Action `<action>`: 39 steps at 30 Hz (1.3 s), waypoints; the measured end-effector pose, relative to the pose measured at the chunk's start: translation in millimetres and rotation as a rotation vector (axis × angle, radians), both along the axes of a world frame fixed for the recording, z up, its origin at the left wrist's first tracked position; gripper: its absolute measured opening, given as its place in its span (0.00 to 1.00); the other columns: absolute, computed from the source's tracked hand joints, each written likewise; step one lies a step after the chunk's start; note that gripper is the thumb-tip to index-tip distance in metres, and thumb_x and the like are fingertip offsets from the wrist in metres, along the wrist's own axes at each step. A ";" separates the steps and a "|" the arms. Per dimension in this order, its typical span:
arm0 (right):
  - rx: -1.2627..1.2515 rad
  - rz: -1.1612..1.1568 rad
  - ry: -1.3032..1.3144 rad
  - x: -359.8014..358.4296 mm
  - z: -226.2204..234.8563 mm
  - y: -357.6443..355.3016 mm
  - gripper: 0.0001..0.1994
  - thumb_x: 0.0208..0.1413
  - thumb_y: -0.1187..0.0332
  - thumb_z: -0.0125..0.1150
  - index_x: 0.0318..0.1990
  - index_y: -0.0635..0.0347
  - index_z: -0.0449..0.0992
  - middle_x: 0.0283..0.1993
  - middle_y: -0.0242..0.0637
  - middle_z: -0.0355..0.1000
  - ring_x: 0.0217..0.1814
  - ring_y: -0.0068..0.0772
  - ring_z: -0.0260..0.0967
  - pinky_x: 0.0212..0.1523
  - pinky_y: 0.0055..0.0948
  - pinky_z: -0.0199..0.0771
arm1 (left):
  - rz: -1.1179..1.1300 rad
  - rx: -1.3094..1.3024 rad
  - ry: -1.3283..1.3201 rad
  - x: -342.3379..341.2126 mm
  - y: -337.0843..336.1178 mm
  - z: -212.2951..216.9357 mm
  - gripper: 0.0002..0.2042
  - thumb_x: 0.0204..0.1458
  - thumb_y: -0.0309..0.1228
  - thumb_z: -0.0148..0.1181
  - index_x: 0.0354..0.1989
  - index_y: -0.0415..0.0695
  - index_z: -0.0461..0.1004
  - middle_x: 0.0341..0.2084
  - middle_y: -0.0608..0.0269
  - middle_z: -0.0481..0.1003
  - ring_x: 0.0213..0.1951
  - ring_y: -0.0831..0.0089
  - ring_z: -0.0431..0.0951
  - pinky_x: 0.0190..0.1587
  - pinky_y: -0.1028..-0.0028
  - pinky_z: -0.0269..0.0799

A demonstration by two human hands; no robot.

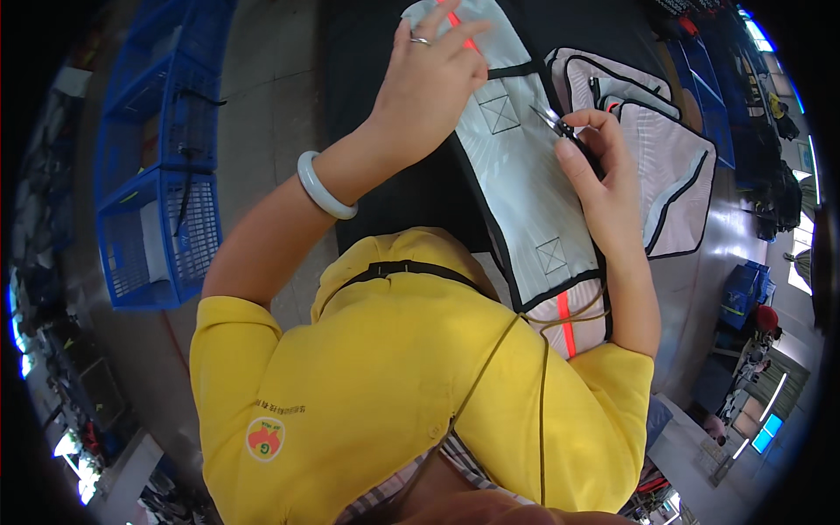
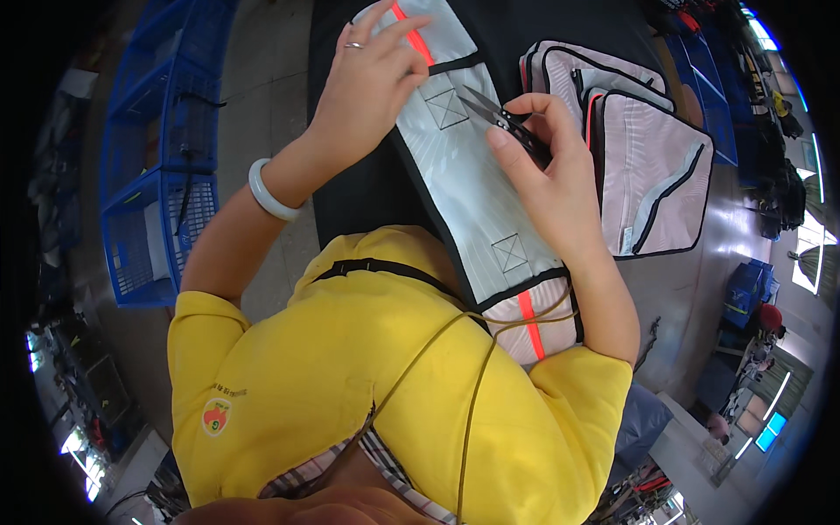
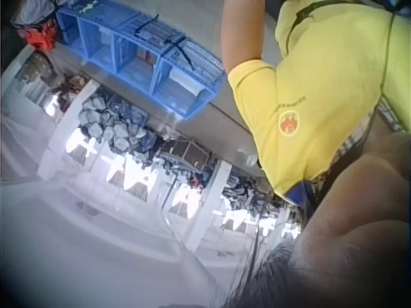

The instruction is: Trimming loose threads and excess material from manufactured bags or cases using snips.

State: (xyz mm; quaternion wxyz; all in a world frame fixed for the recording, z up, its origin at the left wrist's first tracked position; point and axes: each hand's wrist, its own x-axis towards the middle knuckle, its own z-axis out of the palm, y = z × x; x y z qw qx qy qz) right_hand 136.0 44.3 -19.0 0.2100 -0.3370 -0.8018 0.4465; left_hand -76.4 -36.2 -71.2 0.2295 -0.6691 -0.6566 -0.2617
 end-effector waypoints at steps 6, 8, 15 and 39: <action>0.289 0.100 -0.053 -5.9 0.7 6.5 0.12 0.53 0.66 0.66 0.39 0.64 0.73 0.27 0.36 0.72 0.25 0.21 0.66 0.29 0.20 0.66 | -0.231 0.252 -1.071 -23.6 -21.1 -46.8 0.11 0.57 0.24 0.56 0.47 0.46 0.69 0.61 0.53 0.63 0.66 0.57 0.57 0.62 0.61 0.61; 0.377 0.141 -0.086 -13.9 1.7 9.3 0.12 0.52 0.65 0.66 0.37 0.63 0.74 0.26 0.37 0.72 0.23 0.24 0.68 0.26 0.22 0.67 | -0.014 0.230 -0.953 -4.5 -24.2 -36.4 0.13 0.56 0.25 0.57 0.50 0.46 0.67 0.57 0.55 0.66 0.64 0.58 0.61 0.61 0.65 0.62; 0.759 0.196 -0.223 -50.7 0.0 6.3 0.12 0.50 0.61 0.69 0.31 0.59 0.76 0.21 0.36 0.74 0.20 0.34 0.72 0.21 0.28 0.67 | -0.249 0.043 -1.602 7.6 -30.7 -33.9 0.29 0.52 0.23 0.62 0.62 0.47 0.58 0.49 0.52 0.68 0.47 0.73 0.73 0.49 0.77 0.70; 0.803 0.198 -0.257 -64.3 -10.4 12.6 0.13 0.49 0.60 0.70 0.30 0.58 0.75 0.20 0.33 0.73 0.18 0.33 0.70 0.19 0.26 0.64 | -0.220 0.116 -1.566 11.7 -25.7 -45.7 0.27 0.50 0.22 0.59 0.60 0.46 0.60 0.41 0.53 0.74 0.40 0.70 0.78 0.44 0.73 0.74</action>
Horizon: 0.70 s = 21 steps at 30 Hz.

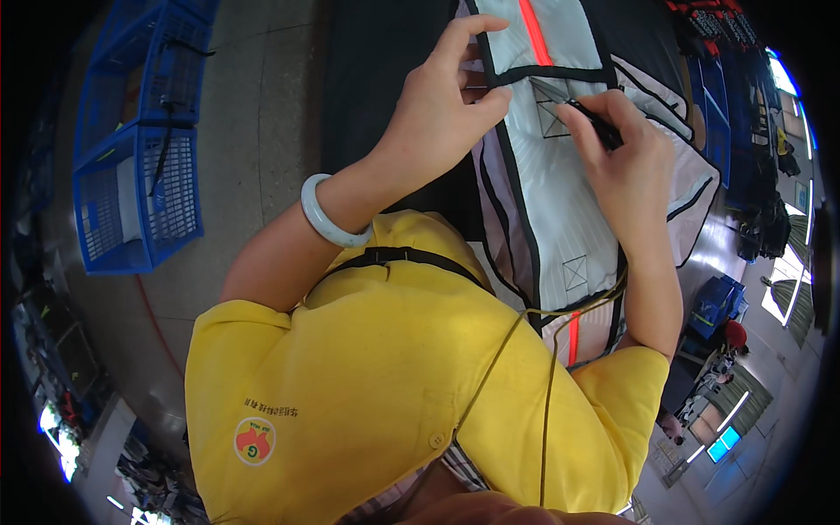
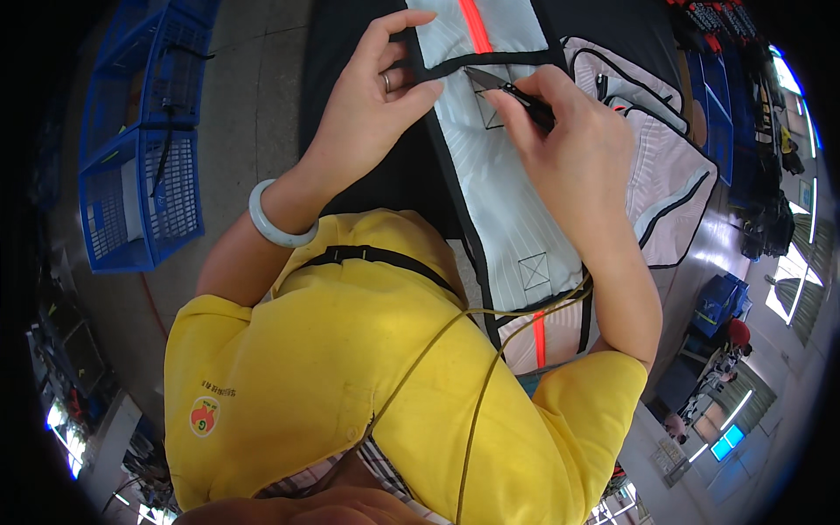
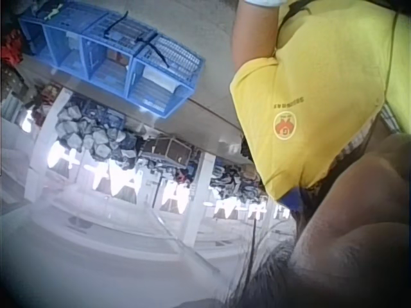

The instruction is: Trimming loose threads and excess material from manufactured bags or cases using snips.

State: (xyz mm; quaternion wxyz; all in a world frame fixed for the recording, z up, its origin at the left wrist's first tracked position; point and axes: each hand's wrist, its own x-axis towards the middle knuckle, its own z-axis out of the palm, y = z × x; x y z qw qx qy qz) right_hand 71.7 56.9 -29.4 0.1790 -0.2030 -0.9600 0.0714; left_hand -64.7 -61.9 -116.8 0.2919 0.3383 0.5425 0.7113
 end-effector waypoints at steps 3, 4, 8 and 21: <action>-0.060 -0.009 0.009 2.2 1.6 0.8 0.12 0.49 0.62 0.69 0.32 0.58 0.74 0.22 0.33 0.73 0.20 0.33 0.69 0.23 0.28 0.64 | -0.026 -0.151 0.082 1.2 -2.9 8.2 0.24 0.51 0.19 0.59 0.57 0.47 0.64 0.34 0.68 0.69 0.30 0.85 0.68 0.33 0.83 0.66; -0.060 -0.009 0.009 2.7 2.2 3.3 0.12 0.49 0.62 0.69 0.32 0.58 0.74 0.22 0.33 0.73 0.20 0.33 0.69 0.23 0.28 0.64 | -0.026 -0.151 0.081 1.4 -1.5 8.7 0.24 0.51 0.19 0.59 0.57 0.47 0.64 0.34 0.68 0.69 0.30 0.85 0.68 0.33 0.83 0.66; 0.205 0.155 0.008 5.4 -3.0 18.7 0.10 0.49 0.65 0.68 0.34 0.57 0.73 0.25 0.31 0.74 0.25 0.33 0.69 0.31 0.30 0.61 | 0.044 -0.205 0.131 5.2 6.4 10.4 0.17 0.49 0.21 0.61 0.49 0.45 0.70 0.26 0.74 0.68 0.25 0.87 0.62 0.28 0.84 0.60; 0.364 0.350 -0.057 0.3 -5.5 39.4 0.09 0.47 0.67 0.67 0.34 0.55 0.73 0.29 0.28 0.73 0.28 0.29 0.69 0.34 0.30 0.57 | 0.229 -0.169 0.179 6.0 22.8 -7.2 0.12 0.47 0.27 0.66 0.39 0.41 0.72 0.17 0.68 0.70 0.19 0.82 0.67 0.24 0.79 0.64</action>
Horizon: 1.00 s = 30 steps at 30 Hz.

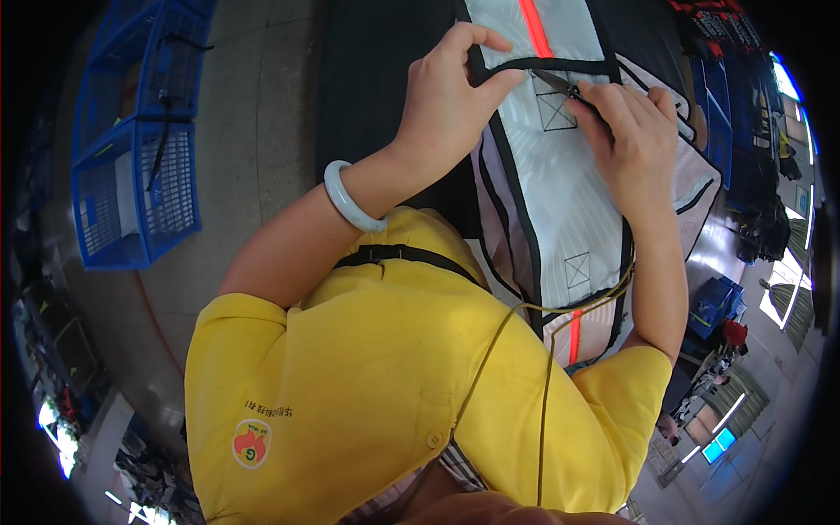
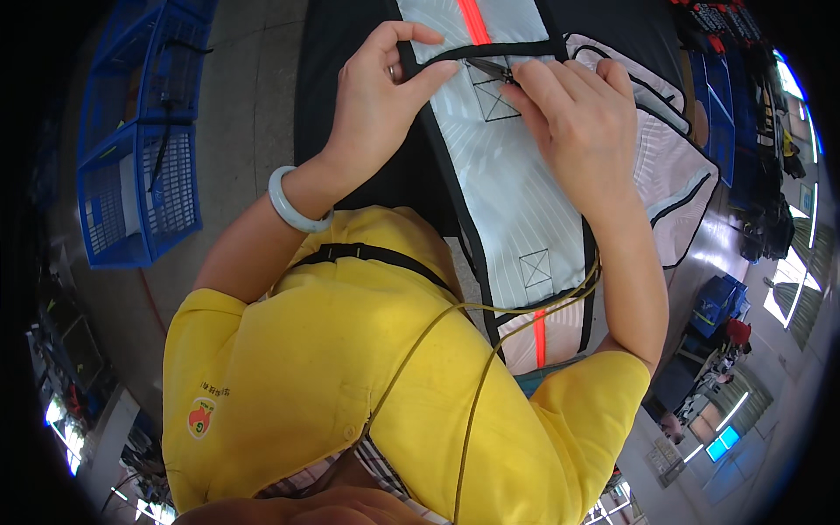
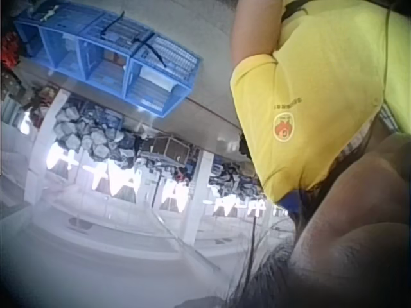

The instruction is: Trimming loose threads and excess material from manufactured bags or cases using snips.

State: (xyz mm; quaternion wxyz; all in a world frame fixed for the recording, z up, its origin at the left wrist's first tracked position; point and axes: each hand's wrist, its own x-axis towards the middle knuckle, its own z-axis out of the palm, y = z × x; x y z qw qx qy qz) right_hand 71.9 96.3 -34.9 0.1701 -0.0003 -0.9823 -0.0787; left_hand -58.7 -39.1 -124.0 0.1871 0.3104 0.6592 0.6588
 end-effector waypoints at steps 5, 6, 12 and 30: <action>-0.019 0.033 0.032 -0.1 -2.9 3.4 0.09 0.47 0.67 0.68 0.34 0.55 0.73 0.28 0.28 0.73 0.28 0.29 0.69 0.34 0.30 0.57 | 0.020 0.002 0.054 2.0 2.0 -3.4 0.12 0.47 0.29 0.67 0.39 0.41 0.72 0.17 0.65 0.72 0.19 0.81 0.71 0.24 0.79 0.66; -0.023 0.033 0.037 0.0 -3.6 3.7 0.09 0.47 0.67 0.68 0.34 0.55 0.74 0.28 0.28 0.73 0.28 0.29 0.69 0.34 0.30 0.57 | 0.035 -0.001 0.103 2.4 2.2 -4.0 0.12 0.47 0.29 0.67 0.38 0.41 0.72 0.17 0.64 0.72 0.18 0.80 0.72 0.23 0.79 0.66; -0.026 0.045 0.051 -0.8 -5.1 5.4 0.09 0.47 0.67 0.68 0.34 0.54 0.74 0.27 0.28 0.73 0.27 0.29 0.68 0.33 0.30 0.57 | 0.103 0.053 0.228 2.6 6.5 -12.7 0.11 0.47 0.28 0.67 0.37 0.42 0.74 0.15 0.70 0.68 0.17 0.84 0.65 0.20 0.82 0.60; -0.060 0.030 0.063 -1.4 -9.1 7.5 0.09 0.48 0.66 0.68 0.33 0.54 0.73 0.26 0.29 0.73 0.26 0.31 0.67 0.34 0.31 0.57 | 0.120 0.081 0.251 1.8 9.0 -14.4 0.09 0.48 0.28 0.67 0.37 0.44 0.76 0.12 0.78 0.64 0.15 0.91 0.58 0.18 0.86 0.53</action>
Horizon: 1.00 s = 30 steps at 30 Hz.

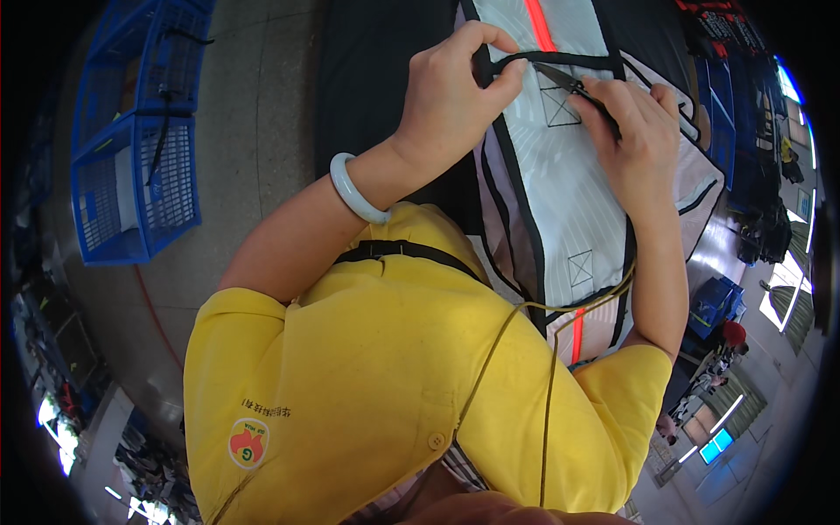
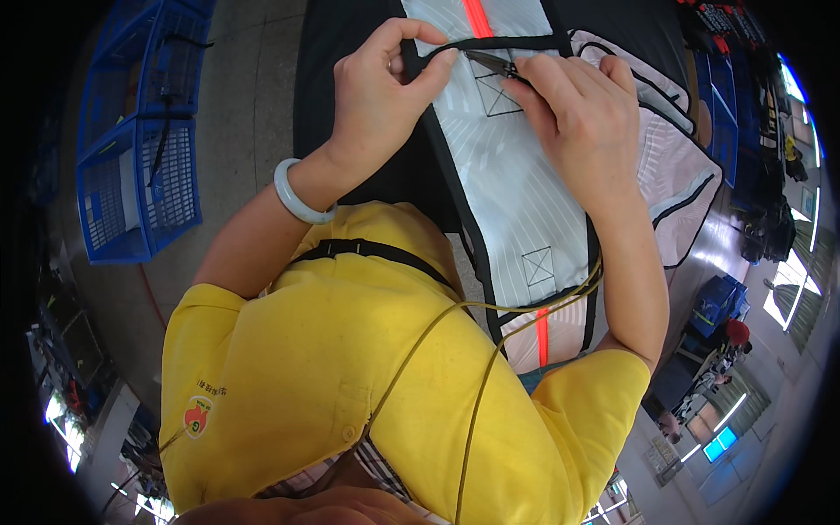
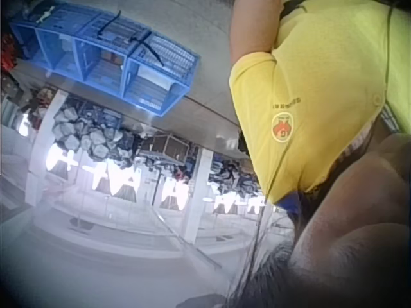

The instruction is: Trimming loose threads and excess material from manufactured bags or cases using snips.

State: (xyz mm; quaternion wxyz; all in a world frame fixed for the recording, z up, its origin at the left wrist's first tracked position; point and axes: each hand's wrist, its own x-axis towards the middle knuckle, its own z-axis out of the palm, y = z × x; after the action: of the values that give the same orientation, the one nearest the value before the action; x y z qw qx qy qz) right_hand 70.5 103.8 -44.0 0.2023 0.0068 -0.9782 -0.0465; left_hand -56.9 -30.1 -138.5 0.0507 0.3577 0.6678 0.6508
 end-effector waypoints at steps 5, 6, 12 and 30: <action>-0.010 0.002 0.000 -2.3 -0.3 1.2 0.09 0.48 0.66 0.68 0.32 0.54 0.73 0.26 0.29 0.73 0.25 0.31 0.67 0.34 0.31 0.57 | 0.000 -0.002 0.000 -2.2 0.7 -0.8 0.09 0.48 0.28 0.67 0.37 0.44 0.76 0.12 0.78 0.63 0.15 0.91 0.58 0.18 0.86 0.53; -0.011 -0.002 -0.002 -2.6 -0.2 1.2 0.09 0.48 0.66 0.68 0.32 0.54 0.73 0.26 0.29 0.73 0.25 0.31 0.67 0.34 0.31 0.57 | -0.003 -0.005 0.000 -2.8 0.6 -0.6 0.09 0.48 0.29 0.67 0.37 0.44 0.76 0.12 0.78 0.63 0.15 0.91 0.58 0.18 0.86 0.53; -0.005 -0.003 -0.008 -1.8 0.5 2.6 0.09 0.48 0.66 0.68 0.32 0.55 0.73 0.26 0.29 0.73 0.25 0.31 0.67 0.34 0.31 0.57 | -0.009 -0.013 -0.010 -2.7 0.7 2.0 0.09 0.49 0.29 0.67 0.37 0.44 0.76 0.12 0.77 0.64 0.15 0.91 0.58 0.18 0.86 0.53; -0.051 0.004 0.001 7.3 -13.9 -13.4 0.09 0.49 0.66 0.68 0.32 0.56 0.72 0.24 0.30 0.72 0.22 0.32 0.64 0.33 0.30 0.56 | -0.012 -0.074 -0.014 5.7 -18.9 -1.4 0.11 0.47 0.31 0.69 0.36 0.45 0.75 0.12 0.76 0.63 0.15 0.89 0.57 0.19 0.83 0.52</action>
State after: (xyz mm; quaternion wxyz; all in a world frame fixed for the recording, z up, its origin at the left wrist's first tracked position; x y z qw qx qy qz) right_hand 77.8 90.4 -57.9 0.2032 0.0033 -0.9789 -0.0210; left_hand -51.3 -49.0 -139.9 0.0724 0.3553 0.6888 0.6278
